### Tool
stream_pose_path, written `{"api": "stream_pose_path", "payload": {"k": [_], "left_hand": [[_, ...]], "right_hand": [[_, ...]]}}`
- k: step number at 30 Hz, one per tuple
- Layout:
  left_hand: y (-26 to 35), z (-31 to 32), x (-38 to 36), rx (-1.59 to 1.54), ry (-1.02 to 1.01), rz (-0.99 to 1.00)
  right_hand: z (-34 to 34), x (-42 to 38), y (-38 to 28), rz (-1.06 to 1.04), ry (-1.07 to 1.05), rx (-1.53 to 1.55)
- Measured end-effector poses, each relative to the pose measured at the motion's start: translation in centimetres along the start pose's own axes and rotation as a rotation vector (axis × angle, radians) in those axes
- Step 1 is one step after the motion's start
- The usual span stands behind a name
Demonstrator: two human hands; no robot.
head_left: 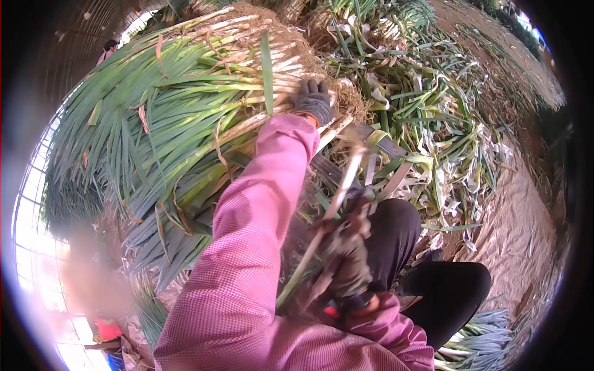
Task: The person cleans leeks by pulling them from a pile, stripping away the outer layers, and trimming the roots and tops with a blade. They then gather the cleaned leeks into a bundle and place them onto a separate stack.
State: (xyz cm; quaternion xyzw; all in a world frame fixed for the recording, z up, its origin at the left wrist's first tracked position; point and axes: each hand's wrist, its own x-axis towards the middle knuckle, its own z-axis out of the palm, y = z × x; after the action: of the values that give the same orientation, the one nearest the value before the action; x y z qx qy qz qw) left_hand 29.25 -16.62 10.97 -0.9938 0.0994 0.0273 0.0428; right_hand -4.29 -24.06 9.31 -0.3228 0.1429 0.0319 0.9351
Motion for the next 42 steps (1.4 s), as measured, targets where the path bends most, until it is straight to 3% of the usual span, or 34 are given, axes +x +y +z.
{"api": "stream_pose_path", "payload": {"k": [3, 4, 6, 7, 8, 10, 12, 13, 14, 16, 17, 19, 20, 21, 23, 24, 25, 26, 29, 31, 34, 37, 40, 42], "left_hand": [[-2.4, -0.2, -2.6, -0.203, 0.073, 0.178], [-4.6, 0.3, -3.5, -0.506, 0.154, 0.313], [-6.9, 1.1, -8.5, -0.607, 0.501, 0.248], [-7.4, -0.3, -12.2, -0.679, 0.449, 0.085], [-8.2, -0.7, -15.6, -0.597, 0.472, 0.055], [-9.7, 1.3, -21.5, -0.388, 0.473, 0.051], [-8.1, -0.5, -27.9, -0.247, 0.536, 0.276], [-7.4, 0.4, -30.3, -0.334, 0.466, 0.148], [-6.6, 1.4, -32.2, -0.420, 0.395, 0.021], [-5.5, 3.8, -35.3, -0.446, 0.330, 0.068], [-5.2, 5.0, -36.0, -0.454, 0.294, 0.095], [-4.8, 9.5, -35.9, -0.372, 0.356, 0.044], [-4.8, 11.1, -35.8, -0.331, 0.393, 0.022], [-4.9, 11.3, -35.7, -0.327, 0.391, 0.015], [-6.4, 14.0, -35.1, -0.360, 0.296, -0.040], [-7.7, 16.6, -34.8, -0.392, 0.202, -0.090], [-8.8, 18.4, -34.5, -0.416, 0.110, -0.141], [-9.8, 20.0, -32.8, -0.647, 0.050, -0.168], [-8.1, 11.5, -31.7, -0.916, 0.081, -0.038], [-9.0, 9.7, -31.3, -0.898, -0.004, 0.049], [-6.5, 5.2, -31.8, -0.679, 0.042, -0.122], [-6.2, 5.9, -31.4, -0.659, 0.116, -0.199], [-6.7, 7.6, -31.6, -0.651, 0.292, -0.111], [-7.1, 7.5, -32.5, -0.366, 0.349, -0.009]], "right_hand": [[-1.4, 3.0, -5.7, -0.003, 0.024, 0.011], [-1.5, 3.6, -7.2, 0.011, 0.017, 0.015], [-1.1, 3.6, -7.5, 0.027, 0.046, 0.087], [0.0, 2.9, -7.3, 0.016, 0.081, -0.005], [1.6, 1.6, -7.7, 0.008, 0.117, -0.099], [1.5, 1.2, -6.5, -0.086, 0.145, -0.314], [0.0, 2.3, -4.3, -0.319, 0.206, -0.319], [-0.4, 2.5, -4.1, -0.439, 0.237, -0.325], [-0.7, 2.4, -5.0, -0.307, 0.303, -0.351], [1.9, 1.0, -6.2, -0.214, 0.230, -0.339], [3.4, -0.2, -6.6, -0.167, 0.197, -0.326], [4.7, -2.7, -5.5, 0.366, -0.042, -0.068], [4.5, -3.3, -2.8, 0.287, 0.017, -0.190], [0.0, -2.1, 4.5, 0.015, -0.135, -0.181], [2.7, -3.7, 5.7, 0.495, 0.022, -0.411], [3.8, -4.7, 4.2, 0.607, -0.054, -0.601], [3.2, -5.1, 5.7, 0.582, -0.075, -0.645], [1.9, -5.2, 8.2, 0.551, -0.095, -0.688], [2.1, -5.9, 8.5, 0.539, -0.032, -0.731], [2.3, -6.9, 8.7, 0.488, 0.017, -0.586], [3.3, -7.5, 8.2, 0.546, 0.061, -0.598], [5.0, -8.4, 6.3, 0.546, 0.085, -0.594], [4.8, -8.4, 6.6, 0.553, 0.065, -0.606], [4.3, -8.2, 7.7, 0.553, -0.068, -0.754]]}}
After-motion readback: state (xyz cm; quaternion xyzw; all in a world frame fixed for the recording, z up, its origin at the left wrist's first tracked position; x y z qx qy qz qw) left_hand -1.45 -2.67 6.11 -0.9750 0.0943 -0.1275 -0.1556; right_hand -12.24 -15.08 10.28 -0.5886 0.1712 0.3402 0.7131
